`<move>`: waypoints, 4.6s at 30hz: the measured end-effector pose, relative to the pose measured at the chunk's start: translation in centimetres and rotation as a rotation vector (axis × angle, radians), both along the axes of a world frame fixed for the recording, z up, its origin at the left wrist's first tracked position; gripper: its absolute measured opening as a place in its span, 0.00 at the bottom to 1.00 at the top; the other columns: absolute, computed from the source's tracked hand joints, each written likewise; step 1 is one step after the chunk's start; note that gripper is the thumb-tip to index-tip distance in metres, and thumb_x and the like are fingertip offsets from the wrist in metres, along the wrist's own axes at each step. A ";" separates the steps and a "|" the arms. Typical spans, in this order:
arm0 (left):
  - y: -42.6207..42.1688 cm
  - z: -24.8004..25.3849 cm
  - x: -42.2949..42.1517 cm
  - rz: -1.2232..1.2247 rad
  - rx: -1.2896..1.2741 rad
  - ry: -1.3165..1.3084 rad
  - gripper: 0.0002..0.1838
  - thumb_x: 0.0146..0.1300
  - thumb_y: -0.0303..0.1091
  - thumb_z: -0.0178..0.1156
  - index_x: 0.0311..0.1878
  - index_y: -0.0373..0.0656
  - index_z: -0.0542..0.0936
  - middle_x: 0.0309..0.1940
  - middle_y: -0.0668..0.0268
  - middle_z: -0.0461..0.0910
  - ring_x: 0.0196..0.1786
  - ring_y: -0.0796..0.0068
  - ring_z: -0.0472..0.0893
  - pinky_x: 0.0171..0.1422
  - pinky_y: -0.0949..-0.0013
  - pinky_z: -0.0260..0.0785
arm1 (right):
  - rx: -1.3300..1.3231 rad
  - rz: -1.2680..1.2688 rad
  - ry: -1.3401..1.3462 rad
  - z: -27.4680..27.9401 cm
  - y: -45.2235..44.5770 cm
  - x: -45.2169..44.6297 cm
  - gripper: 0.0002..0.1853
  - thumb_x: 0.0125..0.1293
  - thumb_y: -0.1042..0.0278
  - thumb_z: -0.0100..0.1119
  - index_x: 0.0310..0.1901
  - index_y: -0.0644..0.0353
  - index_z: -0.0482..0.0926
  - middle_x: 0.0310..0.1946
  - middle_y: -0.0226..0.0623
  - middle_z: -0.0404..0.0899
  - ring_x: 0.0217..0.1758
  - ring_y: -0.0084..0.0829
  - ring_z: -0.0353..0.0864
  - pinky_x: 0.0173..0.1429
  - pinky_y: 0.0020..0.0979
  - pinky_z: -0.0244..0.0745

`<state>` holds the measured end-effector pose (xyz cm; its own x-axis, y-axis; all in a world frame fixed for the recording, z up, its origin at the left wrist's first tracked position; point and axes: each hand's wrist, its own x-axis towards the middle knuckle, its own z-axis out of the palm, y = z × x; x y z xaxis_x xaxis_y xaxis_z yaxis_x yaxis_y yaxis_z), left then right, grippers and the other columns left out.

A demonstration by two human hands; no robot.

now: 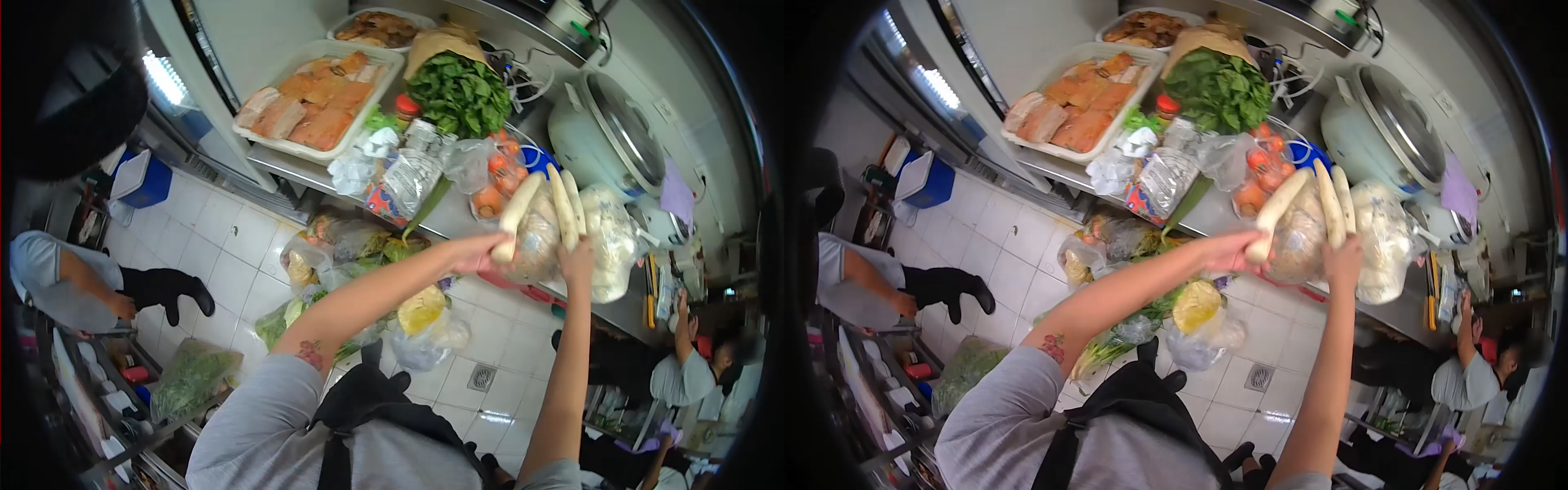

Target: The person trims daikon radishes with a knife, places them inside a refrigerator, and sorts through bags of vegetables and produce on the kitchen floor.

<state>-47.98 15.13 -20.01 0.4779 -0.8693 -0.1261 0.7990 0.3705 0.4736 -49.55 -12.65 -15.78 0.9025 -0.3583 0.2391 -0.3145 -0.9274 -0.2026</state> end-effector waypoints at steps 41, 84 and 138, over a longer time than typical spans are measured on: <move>27.6 3.9 -47.7 0.988 1.044 -0.239 0.11 0.48 0.26 0.62 0.37 0.40 0.75 0.31 0.68 0.78 0.36 0.78 0.77 0.44 0.70 0.72 | 2.127 0.297 0.583 -3.0 29.5 -32.9 0.22 0.57 0.68 0.62 0.53 0.53 0.68 0.52 0.47 0.72 0.47 0.37 0.76 0.47 0.41 0.81; 64.0 31.9 8.8 1.454 1.117 -1.889 0.31 0.61 0.40 0.62 0.62 0.37 0.62 0.45 0.52 0.79 0.43 0.52 0.82 0.46 0.54 0.74 | 2.010 0.108 -0.584 4.0 70.2 -28.2 0.26 0.53 0.77 0.59 0.53 0.50 0.63 0.48 0.44 0.71 0.52 0.45 0.75 0.57 0.45 0.74; 80.3 41.7 28.3 0.877 1.452 -1.925 0.35 0.65 0.56 0.51 0.59 0.30 0.70 0.49 0.45 0.78 0.54 0.48 0.77 0.58 0.55 0.67 | 1.199 0.454 -0.049 42.7 90.4 41.8 0.20 0.50 0.60 0.64 0.44 0.57 0.75 0.35 0.38 0.79 0.36 0.32 0.81 0.40 0.33 0.82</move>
<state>-19.64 95.41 21.73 0.7275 -0.3567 0.5860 -0.5832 -0.7715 0.2544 -7.75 77.73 26.88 0.9992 -0.0358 0.0185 0.0118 -0.1793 -0.9837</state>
